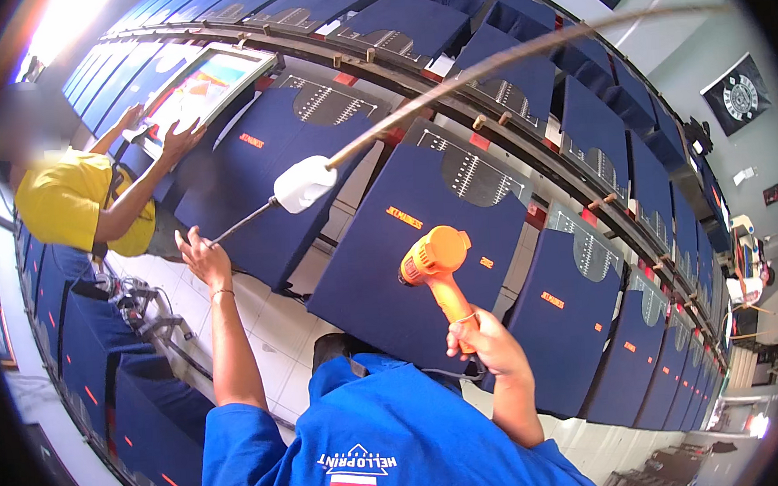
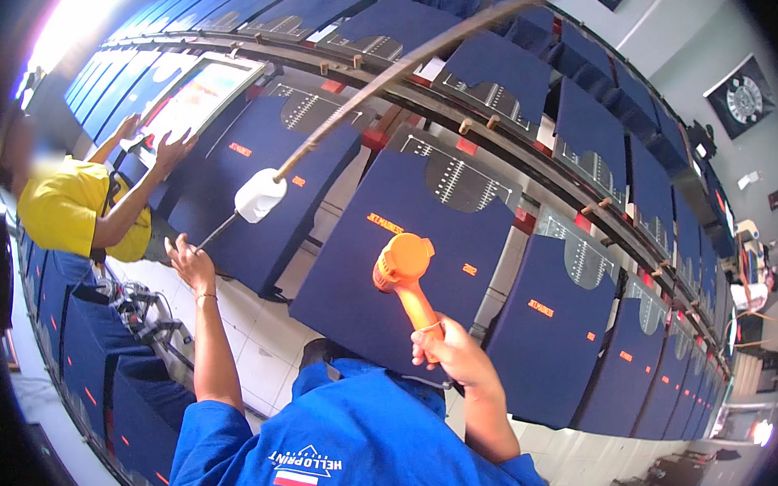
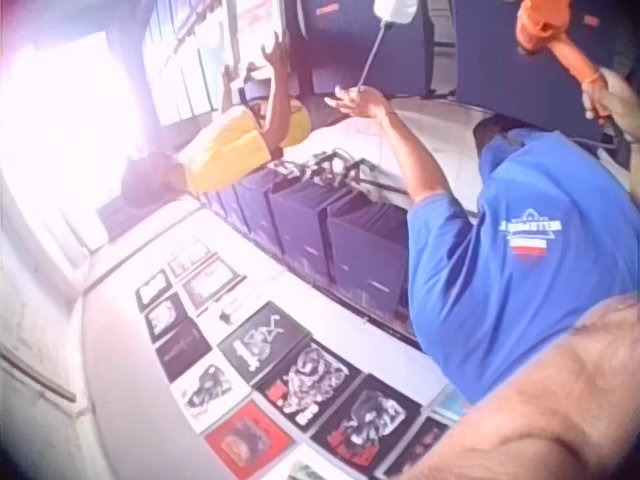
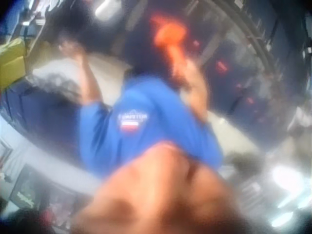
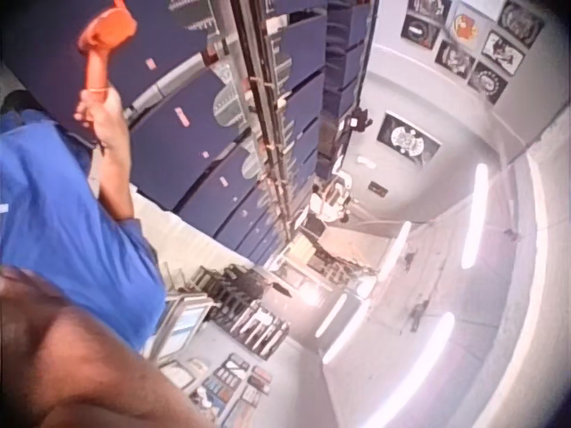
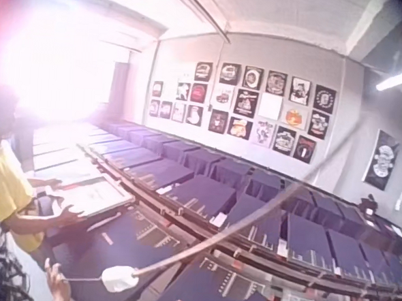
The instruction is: The person uses a heat gun to dry ink on blue t-shirts mounted on printing stations, moving the tool over the fabric while other workers manipulate nearby screens.
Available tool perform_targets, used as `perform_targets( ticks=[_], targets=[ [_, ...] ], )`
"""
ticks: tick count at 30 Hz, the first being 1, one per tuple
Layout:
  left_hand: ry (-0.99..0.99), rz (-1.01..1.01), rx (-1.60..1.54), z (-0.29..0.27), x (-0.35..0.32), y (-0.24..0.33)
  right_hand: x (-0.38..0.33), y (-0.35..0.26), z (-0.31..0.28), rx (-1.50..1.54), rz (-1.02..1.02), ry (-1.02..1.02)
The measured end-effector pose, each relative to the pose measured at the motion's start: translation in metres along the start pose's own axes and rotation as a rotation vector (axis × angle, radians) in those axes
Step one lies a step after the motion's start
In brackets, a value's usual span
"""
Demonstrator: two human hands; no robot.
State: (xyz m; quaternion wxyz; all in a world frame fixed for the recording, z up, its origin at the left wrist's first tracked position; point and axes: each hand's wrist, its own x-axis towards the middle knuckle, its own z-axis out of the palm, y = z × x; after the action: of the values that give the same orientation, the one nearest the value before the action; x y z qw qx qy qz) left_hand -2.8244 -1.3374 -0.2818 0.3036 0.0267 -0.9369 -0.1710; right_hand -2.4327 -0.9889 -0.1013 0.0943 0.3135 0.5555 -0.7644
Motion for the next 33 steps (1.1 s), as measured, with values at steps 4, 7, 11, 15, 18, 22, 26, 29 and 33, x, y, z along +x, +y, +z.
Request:
perform_targets(
  ticks=[4,7,11,15,18,22,26,29,33],
  targets=[
    [-0.268,-0.16,0.009,0.045,-0.005,-0.021,0.013,-0.038,0.017,-0.048,-0.063,0.028],
    [-0.325,-0.221,-0.041,0.069,-0.013,-0.014,0.029,-0.062,0.02,-0.034,-0.096,0.085],
    [-0.234,-0.212,-0.125,0.081,-0.017,-0.005,0.059,-0.081,0.031,-0.035,-0.167,0.16],
    [-0.148,-0.188,-0.171,0.089,-0.015,-0.01,0.098,-0.079,0.034,0.008,-0.165,0.177],
    [-0.129,-0.155,-0.17,0.091,-0.019,-0.012,0.117,-0.072,0.035,0.012,-0.12,0.204],
    [-0.119,-0.122,-0.151,0.092,-0.019,-0.018,0.132,-0.071,0.037,-0.002,-0.09,0.188],
    [-0.154,-0.145,-0.148,0.084,-0.015,-0.004,0.143,-0.069,0.04,-0.001,-0.079,0.193],
    [-0.155,-0.144,-0.178,0.085,-0.015,-0.008,0.147,-0.07,0.036,-0.016,-0.063,0.181],
    [-0.191,-0.156,-0.177,0.085,-0.014,-0.006,0.15,-0.072,0.036,0.001,-0.071,0.184]
  ],
)
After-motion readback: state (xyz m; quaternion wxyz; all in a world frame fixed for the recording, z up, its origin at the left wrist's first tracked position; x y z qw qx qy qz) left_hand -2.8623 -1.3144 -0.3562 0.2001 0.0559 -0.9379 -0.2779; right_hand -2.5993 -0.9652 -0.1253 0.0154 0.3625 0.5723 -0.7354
